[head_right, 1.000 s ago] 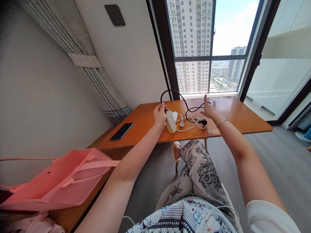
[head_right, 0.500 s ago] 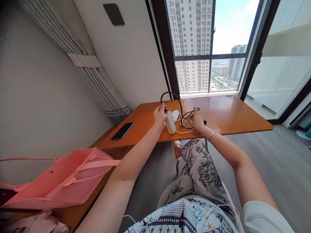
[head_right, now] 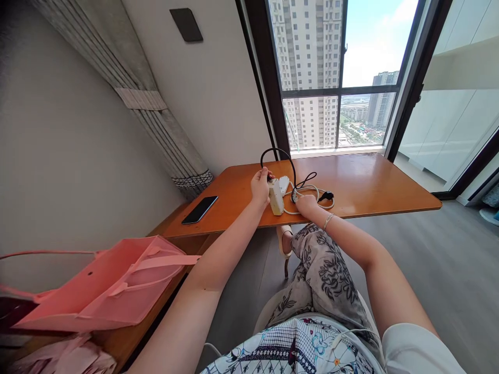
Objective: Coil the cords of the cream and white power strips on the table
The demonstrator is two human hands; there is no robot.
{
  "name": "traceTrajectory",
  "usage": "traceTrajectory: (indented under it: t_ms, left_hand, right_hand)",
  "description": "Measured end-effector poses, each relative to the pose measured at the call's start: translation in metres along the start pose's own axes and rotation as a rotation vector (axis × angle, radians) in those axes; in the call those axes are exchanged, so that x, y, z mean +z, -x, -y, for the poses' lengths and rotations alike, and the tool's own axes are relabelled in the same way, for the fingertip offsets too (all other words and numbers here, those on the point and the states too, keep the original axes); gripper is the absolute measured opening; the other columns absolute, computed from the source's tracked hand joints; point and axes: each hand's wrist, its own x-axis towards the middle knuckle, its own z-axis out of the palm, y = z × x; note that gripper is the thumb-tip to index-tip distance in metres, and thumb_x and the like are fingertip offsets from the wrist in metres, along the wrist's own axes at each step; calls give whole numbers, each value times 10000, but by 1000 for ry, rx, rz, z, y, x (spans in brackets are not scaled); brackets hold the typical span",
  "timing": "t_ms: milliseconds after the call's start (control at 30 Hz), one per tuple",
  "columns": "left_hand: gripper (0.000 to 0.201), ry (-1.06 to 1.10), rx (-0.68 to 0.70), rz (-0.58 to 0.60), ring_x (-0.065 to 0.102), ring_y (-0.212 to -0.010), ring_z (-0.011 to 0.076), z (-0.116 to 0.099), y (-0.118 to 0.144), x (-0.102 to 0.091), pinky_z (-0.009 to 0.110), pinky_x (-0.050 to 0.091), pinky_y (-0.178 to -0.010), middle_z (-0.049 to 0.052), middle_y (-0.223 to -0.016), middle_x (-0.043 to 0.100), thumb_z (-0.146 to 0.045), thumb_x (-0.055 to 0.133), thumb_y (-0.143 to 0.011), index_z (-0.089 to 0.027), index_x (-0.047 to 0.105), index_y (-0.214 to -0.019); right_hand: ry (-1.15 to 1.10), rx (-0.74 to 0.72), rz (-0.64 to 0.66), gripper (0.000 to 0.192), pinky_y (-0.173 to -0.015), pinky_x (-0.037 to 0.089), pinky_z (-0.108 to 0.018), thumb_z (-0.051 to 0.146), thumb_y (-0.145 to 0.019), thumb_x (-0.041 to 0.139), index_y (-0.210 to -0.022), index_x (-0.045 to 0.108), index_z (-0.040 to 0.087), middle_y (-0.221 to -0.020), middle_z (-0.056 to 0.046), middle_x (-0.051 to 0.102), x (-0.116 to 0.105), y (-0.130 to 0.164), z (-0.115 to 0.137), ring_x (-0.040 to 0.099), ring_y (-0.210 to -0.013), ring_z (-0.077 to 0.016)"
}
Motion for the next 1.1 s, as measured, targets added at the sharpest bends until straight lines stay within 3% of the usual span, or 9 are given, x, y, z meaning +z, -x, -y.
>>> traceTrajectory:
  t_ms: [100,200,367,467,667,767,900,1100]
  left_hand:
    - [434,14,-5,-37,505,-546,72,-3,0,1,195,440,-560,-25,-595,529,-517,736,-814,-177,546,-623]
    - [419,26,11,-59,505,-544,72,-8,0,4,198,433,-553,-26,-603,524,-490,729,-829,-179,537,-625]
    - [377,20,54,81,528,-569,78,-6,9,17,205,442,-572,-17,-633,555,-446,729,-841,-180,554,-640]
    - [364,23,52,87,541,-585,82,1,16,25,211,447,-597,-12,-644,572,-433,718,-854,-177,568,-643]
    - [369,2,10,93,542,-586,88,12,20,27,220,449,-610,-8,-639,573,-443,703,-864,-174,582,-643]
    - [370,-23,27,106,544,-596,90,15,20,26,217,445,-610,-7,-646,580,-455,717,-849,-175,583,-647]
    - [377,-61,58,139,542,-597,102,18,23,26,222,435,-593,-9,-628,577,-483,711,-845,-183,588,-653]
    - [371,-57,92,111,540,-610,104,20,18,19,221,432,-607,-11,-634,571,-474,710,-847,-189,578,-650]
  right_hand:
    - [-22,12,-19,173,-850,538,-406,146,-884,581,-947,737,105,-1021,-229,747,-5,0,-7,711,-1037,-330]
    - [-68,66,-108,231,-862,518,-362,253,-927,556,-1059,704,134,-1136,-205,724,-15,2,-23,694,-1062,-297]
    - [-186,155,-243,284,-815,482,-298,296,-978,423,-1020,662,149,-1076,-167,734,-34,4,-50,688,-1008,-250]
    - [-278,181,-307,269,-769,476,-273,268,-977,377,-975,623,159,-1005,-139,743,-37,5,-60,695,-933,-215]
    - [-1153,270,-545,156,-631,505,-231,259,-942,377,-864,501,203,-877,-61,728,-34,5,-68,663,-641,-123]
    - [-1369,355,-601,155,-619,520,-230,234,-938,349,-841,468,210,-840,-60,721,-36,3,-71,662,-632,-121]
    - [-1204,335,-550,130,-558,484,-197,226,-941,415,-843,497,202,-823,-48,713,-39,5,-76,641,-599,-112]
    - [-740,284,-311,187,-533,464,-212,317,-997,478,-895,555,180,-882,-61,737,-50,6,-82,646,-518,-98]
